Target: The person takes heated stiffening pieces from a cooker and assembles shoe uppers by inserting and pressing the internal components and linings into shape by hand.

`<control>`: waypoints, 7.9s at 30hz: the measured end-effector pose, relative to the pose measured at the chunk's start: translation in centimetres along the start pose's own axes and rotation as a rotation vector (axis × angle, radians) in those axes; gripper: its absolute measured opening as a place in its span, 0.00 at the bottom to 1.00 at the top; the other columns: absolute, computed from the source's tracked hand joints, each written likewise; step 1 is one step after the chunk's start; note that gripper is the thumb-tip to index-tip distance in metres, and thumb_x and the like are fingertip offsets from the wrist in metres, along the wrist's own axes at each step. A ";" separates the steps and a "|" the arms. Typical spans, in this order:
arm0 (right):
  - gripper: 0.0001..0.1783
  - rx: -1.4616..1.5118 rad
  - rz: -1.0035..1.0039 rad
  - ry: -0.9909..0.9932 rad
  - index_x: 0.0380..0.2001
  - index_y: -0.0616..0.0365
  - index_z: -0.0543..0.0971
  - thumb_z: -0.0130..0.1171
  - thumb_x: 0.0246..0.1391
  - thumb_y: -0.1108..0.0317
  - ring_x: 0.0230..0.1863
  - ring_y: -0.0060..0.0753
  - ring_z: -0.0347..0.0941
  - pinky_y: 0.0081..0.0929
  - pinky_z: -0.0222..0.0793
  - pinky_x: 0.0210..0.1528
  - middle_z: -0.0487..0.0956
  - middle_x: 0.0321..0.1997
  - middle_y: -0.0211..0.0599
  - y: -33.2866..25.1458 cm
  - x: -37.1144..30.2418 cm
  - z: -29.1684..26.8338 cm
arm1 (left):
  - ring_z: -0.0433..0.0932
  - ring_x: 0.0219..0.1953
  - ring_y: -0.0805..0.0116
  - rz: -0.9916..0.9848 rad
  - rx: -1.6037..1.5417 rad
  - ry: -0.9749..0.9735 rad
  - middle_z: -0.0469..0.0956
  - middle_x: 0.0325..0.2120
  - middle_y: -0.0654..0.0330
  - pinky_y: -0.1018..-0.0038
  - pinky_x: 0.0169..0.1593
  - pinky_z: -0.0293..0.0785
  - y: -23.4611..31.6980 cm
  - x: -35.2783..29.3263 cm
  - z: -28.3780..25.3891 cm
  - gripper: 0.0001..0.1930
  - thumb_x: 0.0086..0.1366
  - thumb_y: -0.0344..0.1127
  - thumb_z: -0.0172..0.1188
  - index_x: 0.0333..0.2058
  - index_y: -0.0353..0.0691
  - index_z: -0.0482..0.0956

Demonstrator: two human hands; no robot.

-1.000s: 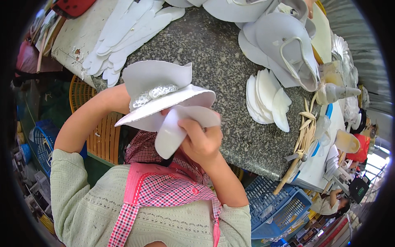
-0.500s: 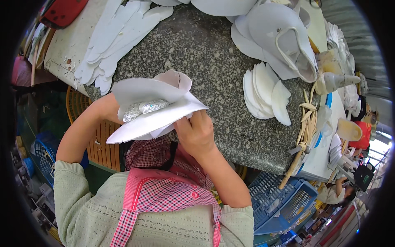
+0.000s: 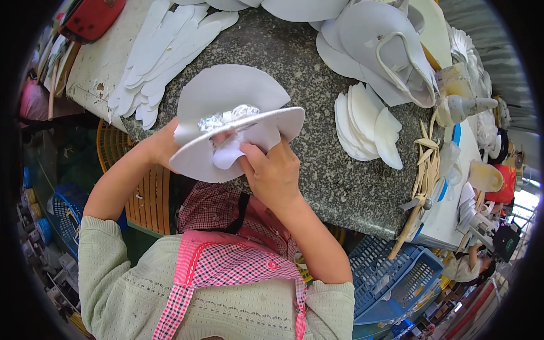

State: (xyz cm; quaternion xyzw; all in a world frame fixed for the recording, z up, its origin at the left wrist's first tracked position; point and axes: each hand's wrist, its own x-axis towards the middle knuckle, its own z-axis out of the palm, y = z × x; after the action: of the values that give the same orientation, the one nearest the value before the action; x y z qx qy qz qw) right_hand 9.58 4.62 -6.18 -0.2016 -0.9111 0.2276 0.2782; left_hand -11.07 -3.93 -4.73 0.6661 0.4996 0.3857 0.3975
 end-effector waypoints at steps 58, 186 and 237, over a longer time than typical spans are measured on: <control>0.09 0.000 0.483 0.404 0.23 0.61 0.70 0.62 0.42 0.74 0.25 0.37 0.73 0.29 0.69 0.29 0.75 0.26 0.37 2.3 0.5 -4.8 | 0.71 0.46 0.52 -0.001 0.351 -0.321 0.74 0.42 0.51 0.62 0.51 0.66 1.7 7.8 -1.1 0.23 0.43 0.34 0.66 0.43 0.42 0.76; 0.21 -0.349 -0.437 -0.415 0.41 0.62 0.77 0.55 0.37 0.74 0.34 0.36 0.75 0.31 0.72 0.31 0.76 0.39 0.36 -0.6 1.0 -3.4 | 0.72 0.35 0.67 -0.094 1.161 0.129 0.69 0.30 0.60 0.74 0.35 0.71 4.8 -1.2 7.2 0.09 0.47 0.31 0.55 0.27 0.34 0.77; 0.25 0.776 0.199 0.015 0.45 0.64 0.72 0.66 0.40 0.74 0.35 0.30 0.77 0.26 0.72 0.38 0.79 0.34 0.40 0.3 -0.3 -11.9 | 0.75 0.36 0.77 -0.134 -0.520 0.028 0.80 0.31 0.62 0.77 0.42 0.70 8.4 6.1 1.1 0.20 0.45 0.36 0.72 0.35 0.30 0.79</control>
State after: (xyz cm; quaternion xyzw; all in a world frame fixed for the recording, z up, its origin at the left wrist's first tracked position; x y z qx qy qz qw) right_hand 17.04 8.30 2.37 -0.1705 -0.7316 0.5791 0.3168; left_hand -5.80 0.32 3.29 0.5017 0.4320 0.4831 0.5730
